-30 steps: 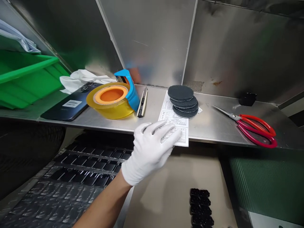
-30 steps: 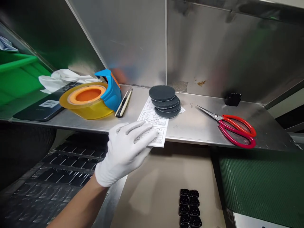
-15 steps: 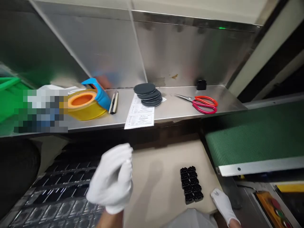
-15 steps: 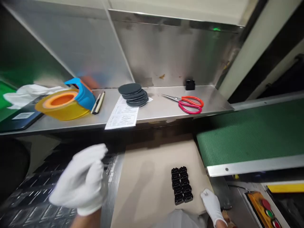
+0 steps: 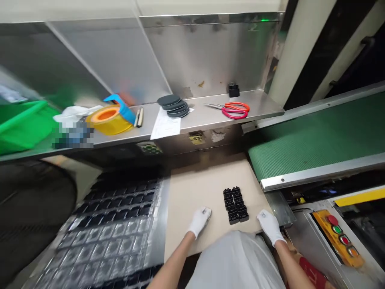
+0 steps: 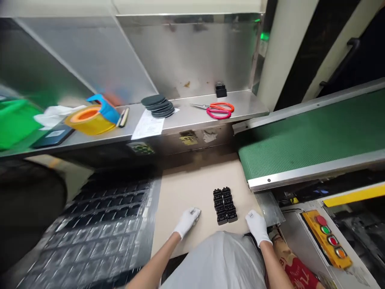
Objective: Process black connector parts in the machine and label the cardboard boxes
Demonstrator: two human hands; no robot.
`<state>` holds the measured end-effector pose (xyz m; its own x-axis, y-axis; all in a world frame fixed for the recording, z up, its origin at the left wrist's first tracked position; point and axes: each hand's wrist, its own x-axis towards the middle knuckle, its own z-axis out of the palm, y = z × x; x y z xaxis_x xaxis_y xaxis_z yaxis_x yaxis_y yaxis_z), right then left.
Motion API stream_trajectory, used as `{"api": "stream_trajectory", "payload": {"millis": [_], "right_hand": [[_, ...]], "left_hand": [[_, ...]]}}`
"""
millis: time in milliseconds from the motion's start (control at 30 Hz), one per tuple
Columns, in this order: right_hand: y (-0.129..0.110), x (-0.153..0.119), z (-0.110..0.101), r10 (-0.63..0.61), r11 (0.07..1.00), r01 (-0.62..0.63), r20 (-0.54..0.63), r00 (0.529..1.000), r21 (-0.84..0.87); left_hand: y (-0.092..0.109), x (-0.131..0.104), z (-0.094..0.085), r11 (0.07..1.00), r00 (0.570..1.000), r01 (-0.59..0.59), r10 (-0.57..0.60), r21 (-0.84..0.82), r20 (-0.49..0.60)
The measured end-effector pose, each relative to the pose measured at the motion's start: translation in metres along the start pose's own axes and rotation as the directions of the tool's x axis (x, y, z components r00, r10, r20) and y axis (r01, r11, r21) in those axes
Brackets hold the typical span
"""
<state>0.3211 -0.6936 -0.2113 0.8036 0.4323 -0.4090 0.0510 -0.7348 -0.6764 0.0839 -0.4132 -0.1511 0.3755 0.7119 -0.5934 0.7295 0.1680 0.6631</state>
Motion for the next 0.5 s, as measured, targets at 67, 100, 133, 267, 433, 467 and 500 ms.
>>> {"api": "stream_trajectory", "payload": {"millis": [67,100,133,267,433,467,500], "right_hand": [[-0.004,0.011,0.003,-0.057,0.998,0.058,0.049,0.997,-0.035],[-0.006,0.016,0.005,-0.085,0.995,0.089,0.069,0.994,-0.052],[-0.008,0.020,0.006,-0.111,0.991,0.117,0.084,0.990,-0.067],[-0.011,0.025,0.003,-0.185,0.976,0.195,0.101,0.978,-0.099],[-0.012,0.027,-0.008,-0.200,0.965,0.219,0.134,0.971,-0.145],[-0.012,0.029,-0.010,-0.196,0.964,0.216,0.141,0.971,-0.152],[-0.012,0.031,-0.011,-0.191,0.965,0.213,0.147,0.971,-0.155]], "left_hand": [[0.003,0.010,-0.005,0.997,0.996,0.072,-0.070,-0.036,0.055],[0.005,0.015,-0.007,0.993,0.992,0.104,-0.100,-0.057,0.073],[0.006,0.020,-0.008,0.988,0.989,0.130,-0.123,-0.078,0.083],[0.006,0.027,-0.006,0.973,0.983,0.176,-0.167,-0.152,0.074],[0.004,0.026,0.003,0.953,0.982,0.189,-0.179,-0.237,0.064],[0.004,0.026,0.004,0.948,0.982,0.188,-0.178,-0.256,0.063],[0.003,0.027,0.004,0.944,0.983,0.186,-0.175,-0.274,0.064]]}}
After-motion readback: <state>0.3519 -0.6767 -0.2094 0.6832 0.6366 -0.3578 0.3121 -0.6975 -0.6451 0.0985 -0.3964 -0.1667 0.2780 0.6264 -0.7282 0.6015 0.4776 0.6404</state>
